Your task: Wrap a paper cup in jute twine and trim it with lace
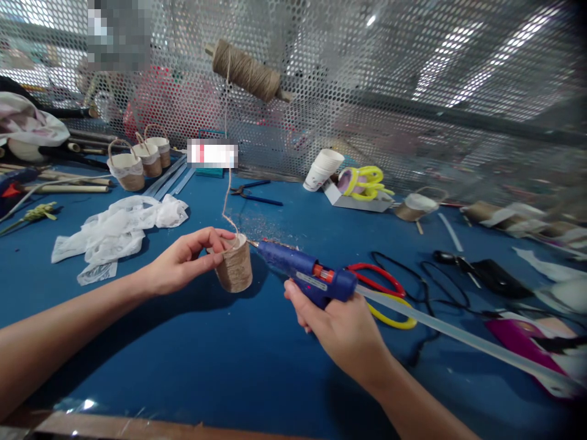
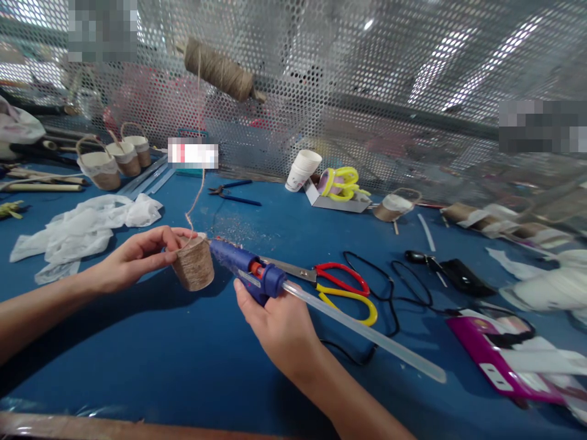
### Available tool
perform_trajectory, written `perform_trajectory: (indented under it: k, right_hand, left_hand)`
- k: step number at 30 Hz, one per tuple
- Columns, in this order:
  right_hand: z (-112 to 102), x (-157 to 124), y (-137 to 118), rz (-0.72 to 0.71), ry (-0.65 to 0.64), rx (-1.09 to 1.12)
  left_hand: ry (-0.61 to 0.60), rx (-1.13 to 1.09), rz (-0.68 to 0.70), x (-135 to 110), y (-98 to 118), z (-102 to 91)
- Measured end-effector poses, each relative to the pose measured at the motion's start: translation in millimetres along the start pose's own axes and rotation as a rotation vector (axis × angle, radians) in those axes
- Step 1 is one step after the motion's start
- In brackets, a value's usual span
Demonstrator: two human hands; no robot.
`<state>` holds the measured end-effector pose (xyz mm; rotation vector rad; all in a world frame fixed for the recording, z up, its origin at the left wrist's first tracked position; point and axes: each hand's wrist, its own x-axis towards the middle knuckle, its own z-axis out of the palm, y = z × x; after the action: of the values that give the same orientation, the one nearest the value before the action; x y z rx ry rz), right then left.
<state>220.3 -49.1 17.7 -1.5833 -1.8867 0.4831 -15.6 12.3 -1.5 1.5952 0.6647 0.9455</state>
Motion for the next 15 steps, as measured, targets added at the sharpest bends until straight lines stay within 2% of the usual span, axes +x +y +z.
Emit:
perform_trajectory:
  k: [9,15]
  right_hand:
    - [0.4,-1.2,-1.9,0.034,-0.030,0.060]
    - [3.8,-1.3,-1.0,-0.067,-0.017,0.083]
  left_hand:
    - [0.008,-0.004,0.008,-0.4,-2.0,-0.5]
    - [0.018,-0.003,-0.004,-0.2,-0.8,0.3]
